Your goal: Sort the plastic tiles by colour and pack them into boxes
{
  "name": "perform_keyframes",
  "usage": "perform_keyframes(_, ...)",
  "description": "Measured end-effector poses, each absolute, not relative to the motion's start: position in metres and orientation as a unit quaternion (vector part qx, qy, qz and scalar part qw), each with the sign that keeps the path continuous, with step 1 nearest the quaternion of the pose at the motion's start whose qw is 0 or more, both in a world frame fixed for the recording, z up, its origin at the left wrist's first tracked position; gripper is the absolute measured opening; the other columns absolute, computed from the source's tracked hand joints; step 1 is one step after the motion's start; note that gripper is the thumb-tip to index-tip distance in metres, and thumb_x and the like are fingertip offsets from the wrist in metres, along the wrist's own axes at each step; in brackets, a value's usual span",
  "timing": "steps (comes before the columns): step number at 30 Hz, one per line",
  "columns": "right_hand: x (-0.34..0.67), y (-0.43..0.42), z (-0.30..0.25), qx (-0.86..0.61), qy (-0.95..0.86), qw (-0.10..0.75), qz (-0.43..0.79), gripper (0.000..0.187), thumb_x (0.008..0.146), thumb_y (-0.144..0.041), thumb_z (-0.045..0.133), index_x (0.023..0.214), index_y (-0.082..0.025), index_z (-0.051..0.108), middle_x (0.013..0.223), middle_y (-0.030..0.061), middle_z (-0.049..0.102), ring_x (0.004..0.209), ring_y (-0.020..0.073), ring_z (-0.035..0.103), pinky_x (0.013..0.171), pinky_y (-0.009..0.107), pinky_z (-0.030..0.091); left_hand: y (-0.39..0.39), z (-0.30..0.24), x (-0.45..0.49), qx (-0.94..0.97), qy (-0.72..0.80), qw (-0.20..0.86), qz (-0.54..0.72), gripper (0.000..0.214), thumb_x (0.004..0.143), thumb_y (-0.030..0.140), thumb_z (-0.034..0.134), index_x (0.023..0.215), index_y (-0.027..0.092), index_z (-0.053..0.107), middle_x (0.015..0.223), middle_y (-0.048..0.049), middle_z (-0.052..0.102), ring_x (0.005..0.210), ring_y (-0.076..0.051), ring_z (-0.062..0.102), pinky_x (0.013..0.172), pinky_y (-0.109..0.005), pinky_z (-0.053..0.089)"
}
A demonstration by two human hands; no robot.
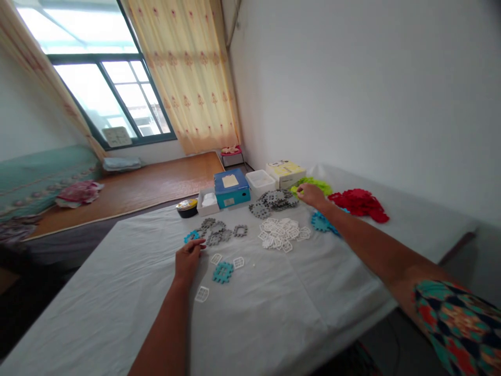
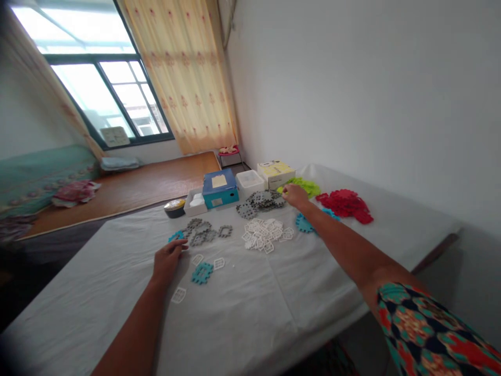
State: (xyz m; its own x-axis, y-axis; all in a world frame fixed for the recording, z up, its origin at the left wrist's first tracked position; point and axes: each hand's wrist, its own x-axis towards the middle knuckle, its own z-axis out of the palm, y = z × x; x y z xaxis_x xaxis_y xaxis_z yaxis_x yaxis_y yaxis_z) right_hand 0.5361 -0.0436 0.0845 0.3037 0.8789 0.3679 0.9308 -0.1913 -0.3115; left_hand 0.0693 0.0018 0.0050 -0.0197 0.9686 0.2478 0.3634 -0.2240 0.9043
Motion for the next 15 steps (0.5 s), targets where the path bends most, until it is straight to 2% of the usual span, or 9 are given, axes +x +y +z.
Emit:
perform_keyframes(3,0.569,-0.050,0.097,-0.795,-0.551,0.247,-0.065,0.022,0.087,-0.019,0.052,0.094,-0.008,0.069,0.096,0.0193,0.067,0.087,0.0240,0.063,0.075,0.031,0.046,0.002,0.006,0.069,0.622,0.539,0.320,0.470,0.034,0.067,0.035,0.056,0.089,0.016,0.073,0.074,-0.0059,0.073,0.074,-0.020,0.069,0.062,-0.027,0.053)
perform_keyframes(7,0.556,-0.045,0.106,-0.782,-0.562,0.261,-0.068,0.028,0.087,-0.013,0.051,0.111,-0.007,0.064,0.113,0.0225,0.062,0.101,0.0251,0.061,0.085,0.033,0.045,0.002,0.006,0.068,0.621,0.540,0.319,0.471,0.033,0.067,0.034,0.057,0.089,0.016,0.073,0.074,-0.0060,0.073,0.072,-0.020,0.069,0.061,-0.027,0.053)
perform_keyframes(10,0.505,-0.044,0.099,-0.737,-0.622,0.261,-0.047,0.028,0.085,-0.012,0.054,0.111,-0.014,0.066,0.117,0.0138,0.064,0.107,0.0204,0.060,0.092,0.028,0.043,0.003,0.005,0.066,0.629,0.537,0.313,0.466,0.032,0.068,0.034,0.057,0.090,0.016,0.073,0.076,-0.0060,0.073,0.074,-0.021,0.069,0.064,-0.029,0.054)
perform_keyframes(13,0.435,-0.059,0.080,-0.654,-0.715,0.247,0.009,0.024,0.082,-0.019,0.062,0.103,-0.024,0.070,0.105,0.0009,0.071,0.092,0.0140,0.065,0.084,0.022,0.046,0.005,0.003,0.063,0.646,0.544,0.276,0.459,0.033,0.072,0.035,0.055,0.093,0.018,0.072,0.083,-0.0067,0.074,0.080,-0.023,0.069,0.070,-0.033,0.056)
perform_keyframes(15,0.390,-0.077,0.068,-0.545,-0.800,0.242,0.071,0.025,0.083,-0.021,0.058,0.105,-0.022,0.070,0.104,0.0032,0.071,0.086,0.0158,0.066,0.077,0.024,0.047,0.007,0.003,0.059,0.662,0.550,0.215,0.462,0.032,0.075,0.033,0.051,0.096,0.020,0.072,0.094,-0.0071,0.073,0.091,-0.025,0.068,0.080,-0.037,0.055)
